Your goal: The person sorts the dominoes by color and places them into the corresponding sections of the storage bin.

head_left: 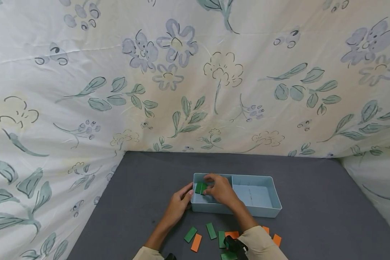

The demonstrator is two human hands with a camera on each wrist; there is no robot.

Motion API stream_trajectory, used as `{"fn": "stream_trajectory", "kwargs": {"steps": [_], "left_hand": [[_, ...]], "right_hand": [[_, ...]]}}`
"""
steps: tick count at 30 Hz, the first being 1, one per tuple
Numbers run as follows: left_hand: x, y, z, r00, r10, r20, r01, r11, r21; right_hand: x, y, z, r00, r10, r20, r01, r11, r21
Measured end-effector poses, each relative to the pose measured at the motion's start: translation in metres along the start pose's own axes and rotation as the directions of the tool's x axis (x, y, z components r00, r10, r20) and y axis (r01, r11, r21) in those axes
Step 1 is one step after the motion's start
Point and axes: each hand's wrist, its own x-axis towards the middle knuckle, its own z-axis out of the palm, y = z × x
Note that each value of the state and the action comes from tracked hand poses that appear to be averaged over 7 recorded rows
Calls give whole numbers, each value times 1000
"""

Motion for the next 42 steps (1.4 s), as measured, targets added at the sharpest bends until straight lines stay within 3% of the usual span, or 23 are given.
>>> {"fn": "stream_trajectory", "kwargs": {"steps": [9, 16, 22, 30, 42], "left_hand": [[0, 1, 0, 1000, -4, -14, 4, 1000, -1], [1, 0, 0, 1000, -8, -19, 8, 1000, 6], [1, -1, -1, 1000, 0, -15, 0, 1000, 7], [2, -3, -2, 1000, 3, -20, -3, 1000, 3], [2, -4, -1, 999, -2, -41, 2, 1000, 5]], "right_hand": [[0, 0, -1, 1000, -22, 12, 23, 999, -39], [0, 1, 0, 999, 10, 52, -11, 1000, 18], [-3, 2, 0, 999, -6, 41, 4, 998, 56], [-12, -1, -2, 998, -57, -17, 58, 996, 64], [-34, -1, -12, 983, -174, -64, 173, 985, -30]]}}
